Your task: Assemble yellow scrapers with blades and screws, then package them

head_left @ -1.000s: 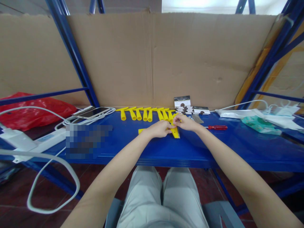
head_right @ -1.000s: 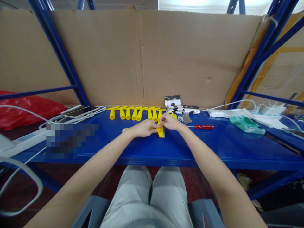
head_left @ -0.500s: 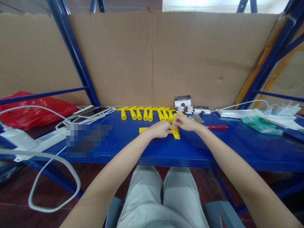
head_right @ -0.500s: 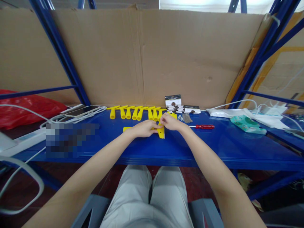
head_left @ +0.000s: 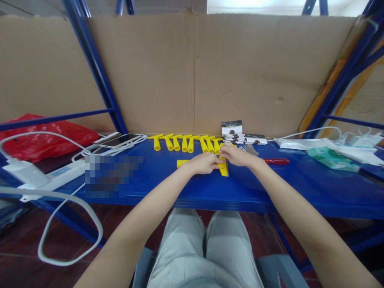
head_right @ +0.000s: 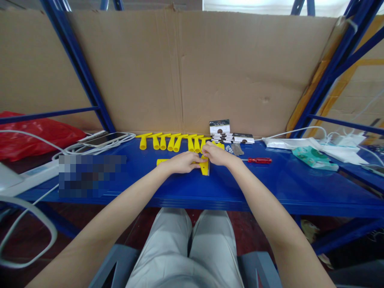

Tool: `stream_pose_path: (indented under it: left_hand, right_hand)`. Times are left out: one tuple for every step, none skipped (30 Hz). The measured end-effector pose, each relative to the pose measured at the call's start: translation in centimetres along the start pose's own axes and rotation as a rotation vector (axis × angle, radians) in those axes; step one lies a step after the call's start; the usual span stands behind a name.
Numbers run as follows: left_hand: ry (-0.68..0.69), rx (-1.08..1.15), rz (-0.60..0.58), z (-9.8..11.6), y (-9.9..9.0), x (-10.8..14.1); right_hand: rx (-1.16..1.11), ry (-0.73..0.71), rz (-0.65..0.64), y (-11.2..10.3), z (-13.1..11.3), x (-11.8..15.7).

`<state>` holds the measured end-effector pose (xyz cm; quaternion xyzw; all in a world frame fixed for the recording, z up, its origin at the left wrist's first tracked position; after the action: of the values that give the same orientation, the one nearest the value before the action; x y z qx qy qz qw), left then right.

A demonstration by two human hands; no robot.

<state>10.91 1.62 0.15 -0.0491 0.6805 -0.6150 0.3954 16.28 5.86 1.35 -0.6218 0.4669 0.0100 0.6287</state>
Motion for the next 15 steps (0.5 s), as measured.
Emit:
stream_pose_path:
  left_hand:
    - [-0.002, 0.001, 0.0, 0.0, 0.0, 0.0]
    - [-0.002, 0.001, 0.0, 0.0, 0.0, 0.0]
    - [0.0, -0.001, -0.001, 0.0, -0.1, 0.0]
    - [0.003, -0.003, -0.002, 0.0, -0.1, 0.0]
    - [0.007, -0.004, -0.003, 0.1, -0.1, 0.0]
    - [0.01, -0.005, -0.004, 0.1, -0.1, 0.0]
    - [0.01, -0.005, -0.006, 0.1, -0.1, -0.1]
    - [0.007, -0.005, -0.009, 0.1, -0.1, -0.1]
    - [0.002, -0.005, -0.013, 0.1, 0.0, -0.1]
    - [-0.003, -0.006, -0.017, 0.0, 0.0, -0.1]
    - [-0.006, -0.009, -0.023, 0.0, 0.1, 0.0]
    - [-0.006, -0.013, -0.028, 0.0, 0.1, 0.0]
    - [-0.005, -0.016, -0.032, 0.0, 0.2, 0.0]
    - [-0.004, -0.018, -0.035, 0.0, 0.2, 0.0]
    - [-0.002, -0.019, -0.037, 0.0, 0.2, 0.0]
  right_hand:
    - [0.0, -0.001, 0.002, 0.0, 0.0, 0.0]
    - [-0.001, -0.002, 0.004, 0.0, 0.0, 0.0]
    - [-0.003, -0.001, 0.006, 0.0, 0.0, 0.0]
    - [-0.005, 0.001, 0.008, 0.0, 0.0, 0.0]
    - [-0.006, 0.006, 0.011, 0.0, 0.0, 0.0]
    - [-0.007, 0.013, 0.015, 0.0, 0.2, 0.0]
    - [-0.009, 0.024, 0.021, 0.0, 0.3, 0.0]
    - [-0.013, 0.037, 0.03, 0.0, 0.5, 0.0]
    - [-0.021, 0.049, 0.042, 0.0, 0.8, 0.0]
    - [-0.031, 0.059, 0.057, -0.1, 1.0, 0.0]
    - [-0.042, 0.066, 0.071, -0.2, 1.2, 0.0]
    - [-0.053, 0.068, 0.084, -0.2, 1.4, 0.0]
    - [-0.063, 0.066, 0.093, -0.3, 1.6, 0.0]
    - [-0.071, 0.063, 0.099, -0.4, 1.7, 0.0]
    - [-0.077, 0.06, 0.102, -0.4, 1.7, 0.0]
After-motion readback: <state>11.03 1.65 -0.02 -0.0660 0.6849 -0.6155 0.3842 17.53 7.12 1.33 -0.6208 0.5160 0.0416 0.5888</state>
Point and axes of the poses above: each hand's wrist, its own x-axis away from the middle knuckle, its own y-axis out of the palm, z = x × y, the point moved 9 cm from there along -x, towards the middle knuckle, and after that the axes turned 15 degrees about z, right-handed, at the moved point
